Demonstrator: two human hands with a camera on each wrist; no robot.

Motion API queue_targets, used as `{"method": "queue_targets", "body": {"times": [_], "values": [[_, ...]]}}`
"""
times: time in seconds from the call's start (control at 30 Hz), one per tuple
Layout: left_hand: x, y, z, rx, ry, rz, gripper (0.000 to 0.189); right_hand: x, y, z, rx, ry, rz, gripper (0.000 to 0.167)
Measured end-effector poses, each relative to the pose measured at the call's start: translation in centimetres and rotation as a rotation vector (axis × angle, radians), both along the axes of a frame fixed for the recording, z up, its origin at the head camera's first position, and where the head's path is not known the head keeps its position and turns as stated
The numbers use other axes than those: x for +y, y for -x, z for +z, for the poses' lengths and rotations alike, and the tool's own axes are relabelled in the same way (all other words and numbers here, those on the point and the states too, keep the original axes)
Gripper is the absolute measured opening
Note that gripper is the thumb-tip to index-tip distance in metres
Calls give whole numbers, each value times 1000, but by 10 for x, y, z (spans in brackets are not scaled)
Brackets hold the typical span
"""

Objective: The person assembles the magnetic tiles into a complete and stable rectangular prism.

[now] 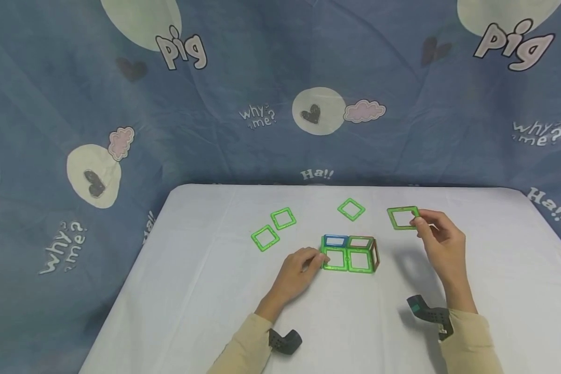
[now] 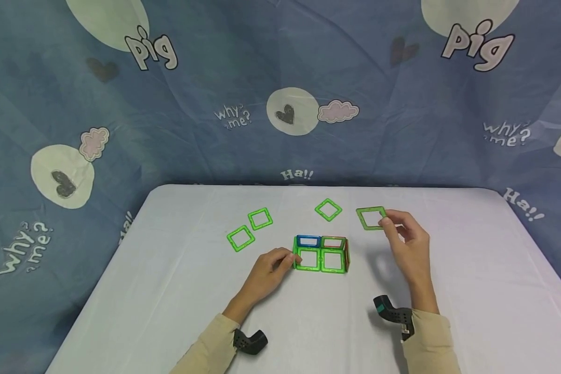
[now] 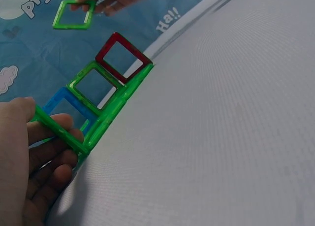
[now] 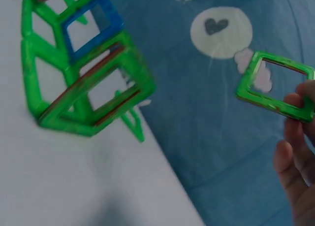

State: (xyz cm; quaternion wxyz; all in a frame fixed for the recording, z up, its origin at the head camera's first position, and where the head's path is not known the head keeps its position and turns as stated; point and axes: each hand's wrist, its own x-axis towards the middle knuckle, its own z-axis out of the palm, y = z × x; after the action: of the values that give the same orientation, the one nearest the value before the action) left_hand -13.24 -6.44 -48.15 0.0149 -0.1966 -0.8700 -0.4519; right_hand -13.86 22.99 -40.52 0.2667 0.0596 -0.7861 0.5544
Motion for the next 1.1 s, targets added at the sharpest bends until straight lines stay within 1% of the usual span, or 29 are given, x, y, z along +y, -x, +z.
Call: {"method": "queue_targets", "body": {"times": [0.1, 0.17, 0.27, 0.33, 0.47, 0.67, 0.73, 0.8, 0.97, 1.1], "values": [[0, 0, -1, -1, -7, -5, 30, 1, 3, -2, 18, -58, 27, 19], [0, 0, -1, 1, -9, -6, 30, 1, 5, -3, 49, -87, 58, 20], [0, 0, 0, 3, -10, -6, 30, 0, 6, -3, 102, -98, 112, 20], [0, 0, 0, 3, -10, -5, 30, 0, 6, -2, 124, -112, 130, 21], [0, 0, 0, 1, -10, -5, 31, -3, 3, 2, 119, -142, 141, 22], [-1, 1, -1, 5, -17, -6, 32, -16, -8, 21, 93, -187, 175, 24], [-1, 1, -1, 8, -21, -7, 32, -19, -10, 25, 79, -206, 193, 23], [-1, 2, -1, 8, -25, -8, 32, -20, -9, 24, 65, -234, 203, 24], [-1, 1, -1, -8, -21, -12, 31, -18, -3, 13, 71, -308, 228, 29], [-1, 1, -1, -4, -15, -16, 31, -17, -2, 10, 72, -327, 273, 30]]}}
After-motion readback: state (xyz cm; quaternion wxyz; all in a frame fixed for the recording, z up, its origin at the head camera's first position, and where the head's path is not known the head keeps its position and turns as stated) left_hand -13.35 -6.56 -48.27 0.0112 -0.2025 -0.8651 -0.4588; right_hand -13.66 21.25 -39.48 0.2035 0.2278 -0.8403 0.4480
